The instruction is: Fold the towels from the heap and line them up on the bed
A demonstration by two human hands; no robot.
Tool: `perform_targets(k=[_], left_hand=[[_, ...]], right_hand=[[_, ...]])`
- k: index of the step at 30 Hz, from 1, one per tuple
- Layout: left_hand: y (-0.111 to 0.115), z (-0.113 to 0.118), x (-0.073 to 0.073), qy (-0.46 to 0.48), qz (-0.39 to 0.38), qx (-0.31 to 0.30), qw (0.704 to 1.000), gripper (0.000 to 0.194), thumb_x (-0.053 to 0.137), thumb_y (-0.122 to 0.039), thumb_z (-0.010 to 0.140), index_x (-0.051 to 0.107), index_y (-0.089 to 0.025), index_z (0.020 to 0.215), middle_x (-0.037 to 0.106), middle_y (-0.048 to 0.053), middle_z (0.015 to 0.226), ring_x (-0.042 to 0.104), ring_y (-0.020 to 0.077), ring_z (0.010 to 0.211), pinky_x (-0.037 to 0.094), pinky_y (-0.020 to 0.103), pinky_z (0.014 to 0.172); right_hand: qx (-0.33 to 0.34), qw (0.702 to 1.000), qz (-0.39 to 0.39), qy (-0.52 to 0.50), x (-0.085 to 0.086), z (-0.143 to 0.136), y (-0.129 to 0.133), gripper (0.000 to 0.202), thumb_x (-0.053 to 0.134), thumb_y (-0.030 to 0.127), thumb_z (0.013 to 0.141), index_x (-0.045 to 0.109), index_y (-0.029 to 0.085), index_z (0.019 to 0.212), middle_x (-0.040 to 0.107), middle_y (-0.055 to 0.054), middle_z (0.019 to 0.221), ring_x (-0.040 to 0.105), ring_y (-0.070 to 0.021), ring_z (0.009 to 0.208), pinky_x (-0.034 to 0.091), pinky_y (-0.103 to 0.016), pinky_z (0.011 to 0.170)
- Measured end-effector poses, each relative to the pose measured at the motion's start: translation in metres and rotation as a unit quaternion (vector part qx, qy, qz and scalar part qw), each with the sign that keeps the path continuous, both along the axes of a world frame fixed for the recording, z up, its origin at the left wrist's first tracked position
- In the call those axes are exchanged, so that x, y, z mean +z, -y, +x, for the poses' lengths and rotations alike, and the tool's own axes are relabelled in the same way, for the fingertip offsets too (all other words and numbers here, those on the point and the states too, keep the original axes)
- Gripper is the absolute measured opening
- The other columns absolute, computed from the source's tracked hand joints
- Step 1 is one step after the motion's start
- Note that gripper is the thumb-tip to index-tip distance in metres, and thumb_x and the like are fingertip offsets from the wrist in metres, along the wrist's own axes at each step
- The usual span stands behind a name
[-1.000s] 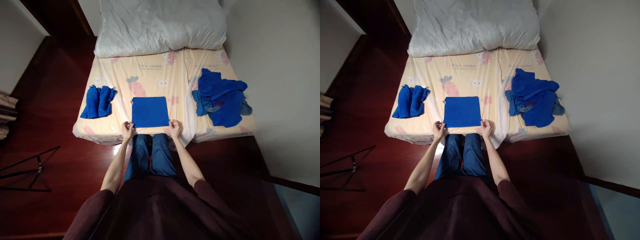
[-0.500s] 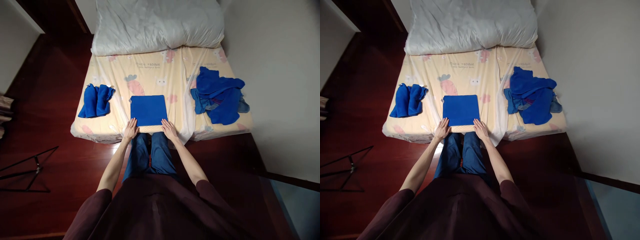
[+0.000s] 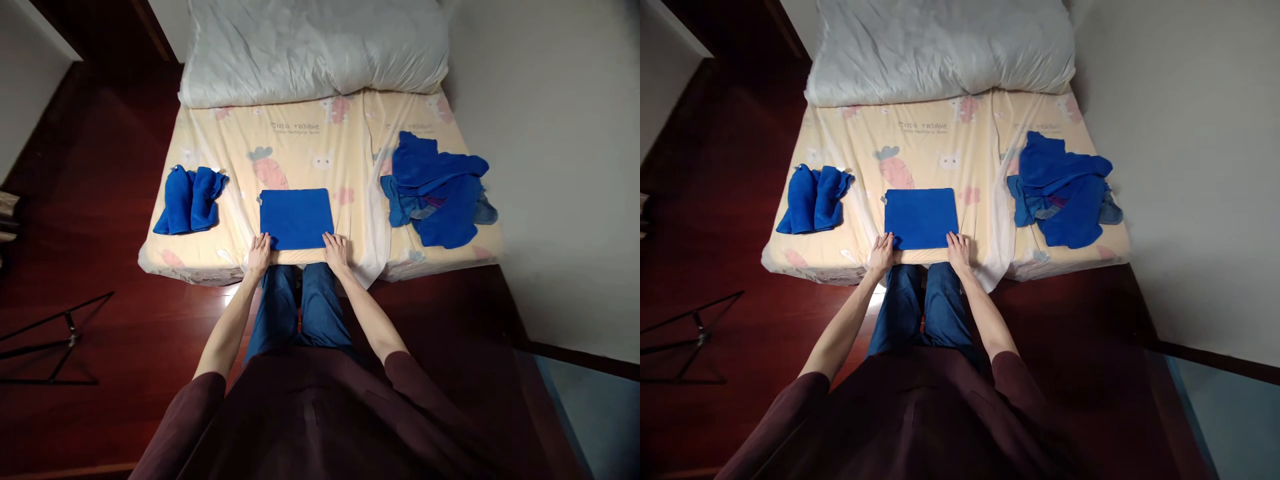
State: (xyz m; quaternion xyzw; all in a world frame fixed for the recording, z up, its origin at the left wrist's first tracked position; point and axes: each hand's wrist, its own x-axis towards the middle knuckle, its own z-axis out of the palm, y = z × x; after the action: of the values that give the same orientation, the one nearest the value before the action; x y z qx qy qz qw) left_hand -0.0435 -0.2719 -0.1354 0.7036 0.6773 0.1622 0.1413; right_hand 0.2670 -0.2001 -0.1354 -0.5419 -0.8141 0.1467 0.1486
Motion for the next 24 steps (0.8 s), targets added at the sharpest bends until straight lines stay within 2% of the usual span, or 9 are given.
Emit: perform_targets(k=[3, 6, 11, 14, 18, 22, 24], left_hand=[[-0.005, -0.004, 0.007, -0.036, -0.015, -0.019, 0.999, 0.067, 0.042, -0.006, 0.087, 0.048, -0.004, 0.154, 0.045, 0.020, 0.162, 0.033, 0.0307, 0.157, 0.020, 0.054, 0.133], [-0.002, -0.009, 0.009, -0.038, -0.012, -0.032, 0.999, 0.064, 0.047, -0.007, 0.085, 0.052, -0.005, 0.150, 0.047, 0.021, 0.160, 0.037, 0.0315, 0.155, 0.024, 0.053, 0.132], [0.024, -0.017, 0.000, 0.040, -0.013, -0.038, 0.998, 0.058, 0.058, -0.016, 0.087, 0.057, -0.013, 0.145, 0.052, 0.018, 0.157, 0.044, 0.0308, 0.151, 0.033, 0.051, 0.129], [0.032, -0.024, -0.008, 0.139, 0.009, -0.013, 0.990, 0.053, 0.056, -0.018, 0.086, 0.062, -0.017, 0.138, 0.060, 0.013, 0.151, 0.049, 0.0273, 0.148, 0.039, 0.048, 0.126], [0.024, -0.033, -0.013, 0.219, 0.050, 0.044, 0.974, 0.038, 0.058, -0.024, 0.082, 0.074, -0.019, 0.117, 0.063, 0.013, 0.145, 0.056, 0.0307, 0.139, 0.045, 0.052, 0.120], [0.015, -0.036, -0.017, 0.263, 0.084, 0.091, 0.957, 0.031, 0.062, -0.033, 0.085, 0.079, -0.020, 0.107, 0.065, 0.015, 0.135, 0.060, 0.0316, 0.129, 0.048, 0.052, 0.117], [0.015, -0.035, -0.019, 0.285, 0.094, 0.106, 0.948, 0.029, 0.063, -0.038, 0.087, 0.080, -0.022, 0.103, 0.064, 0.014, 0.131, 0.062, 0.0306, 0.126, 0.049, 0.052, 0.115]], right_hand=[[0.011, 0.999, 0.003, 0.049, 0.007, 0.000, -0.008, 0.057, 0.049, 0.005, 0.090, 0.063, 0.012, 0.145, 0.056, -0.014, 0.156, 0.052, -0.0338, 0.137, 0.040, -0.052, 0.112], [0.016, 0.999, 0.000, 0.035, 0.008, 0.007, -0.008, 0.054, 0.059, 0.008, 0.085, 0.069, 0.012, 0.138, 0.061, -0.013, 0.151, 0.054, -0.0350, 0.133, 0.041, -0.051, 0.110], [0.026, 0.998, 0.004, -0.057, -0.007, 0.037, 0.018, 0.047, 0.054, 0.009, 0.091, 0.074, 0.020, 0.132, 0.069, -0.009, 0.141, 0.059, -0.0323, 0.123, 0.044, -0.054, 0.109], [0.011, 0.987, -0.003, -0.161, -0.021, 0.049, 0.027, 0.049, 0.051, 0.007, 0.089, 0.076, 0.024, 0.128, 0.071, -0.007, 0.137, 0.060, -0.0265, 0.124, 0.048, -0.048, 0.111], [-0.081, 0.955, -0.042, -0.282, -0.031, 0.048, 0.014, 0.035, 0.067, 0.011, 0.081, 0.081, 0.021, 0.112, 0.065, -0.012, 0.129, 0.062, -0.0245, 0.123, 0.056, -0.039, 0.106], [-0.072, 0.940, -0.087, -0.323, -0.033, 0.048, 0.003, 0.039, 0.085, 0.017, 0.067, 0.082, 0.021, 0.106, 0.060, -0.011, 0.123, 0.064, -0.0251, 0.117, 0.059, -0.038, 0.103], [-0.066, 0.936, -0.089, -0.334, -0.034, 0.050, 0.003, 0.037, 0.083, 0.018, 0.069, 0.082, 0.021, 0.106, 0.058, -0.010, 0.121, 0.063, -0.0248, 0.116, 0.059, -0.038, 0.102]])
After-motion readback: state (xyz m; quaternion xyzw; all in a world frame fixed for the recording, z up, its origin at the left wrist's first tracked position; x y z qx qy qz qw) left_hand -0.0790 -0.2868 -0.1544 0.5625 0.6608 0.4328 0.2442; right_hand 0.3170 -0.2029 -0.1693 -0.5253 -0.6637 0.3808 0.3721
